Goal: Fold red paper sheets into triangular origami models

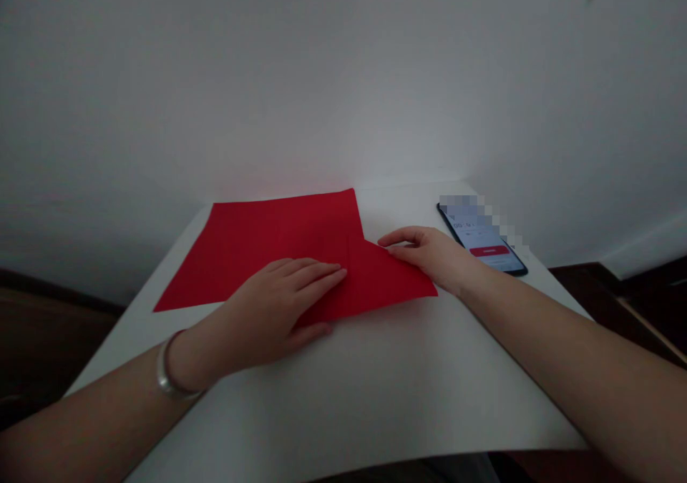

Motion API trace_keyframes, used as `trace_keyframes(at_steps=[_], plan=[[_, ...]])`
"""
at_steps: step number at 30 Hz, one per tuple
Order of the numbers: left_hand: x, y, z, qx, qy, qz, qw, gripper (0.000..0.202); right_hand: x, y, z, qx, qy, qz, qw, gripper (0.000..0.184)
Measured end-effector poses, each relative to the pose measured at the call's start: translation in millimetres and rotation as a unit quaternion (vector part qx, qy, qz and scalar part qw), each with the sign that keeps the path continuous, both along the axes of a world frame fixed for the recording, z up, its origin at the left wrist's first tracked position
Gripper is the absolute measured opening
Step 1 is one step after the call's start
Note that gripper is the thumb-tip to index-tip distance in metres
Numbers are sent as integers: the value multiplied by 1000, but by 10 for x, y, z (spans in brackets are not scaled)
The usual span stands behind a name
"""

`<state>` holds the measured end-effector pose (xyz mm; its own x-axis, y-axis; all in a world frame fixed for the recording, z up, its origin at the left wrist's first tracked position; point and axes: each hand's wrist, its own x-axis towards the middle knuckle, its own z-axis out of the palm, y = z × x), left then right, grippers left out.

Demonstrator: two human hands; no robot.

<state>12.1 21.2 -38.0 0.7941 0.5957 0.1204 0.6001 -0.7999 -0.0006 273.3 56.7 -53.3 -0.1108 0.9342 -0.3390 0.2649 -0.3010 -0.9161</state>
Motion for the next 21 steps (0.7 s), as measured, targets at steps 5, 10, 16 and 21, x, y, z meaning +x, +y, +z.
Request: trace_keyframes(at_steps=[5, 10, 16, 21], plan=[[32, 7, -44, 44, 20, -32, 998, 38, 62, 31, -62, 166, -191, 88, 964, 17], [40, 48, -41, 68, 29, -39, 996, 36, -5, -82, 108, 418, -348, 183, 819, 22], [87, 118, -47, 59, 29, -30, 997, 33, -141, -309, 223, 444, -385, 349, 730, 57], [112, 121, -10, 35, 42, -14, 998, 29, -165, -311, 119, 448, -432, 350, 700, 34]])
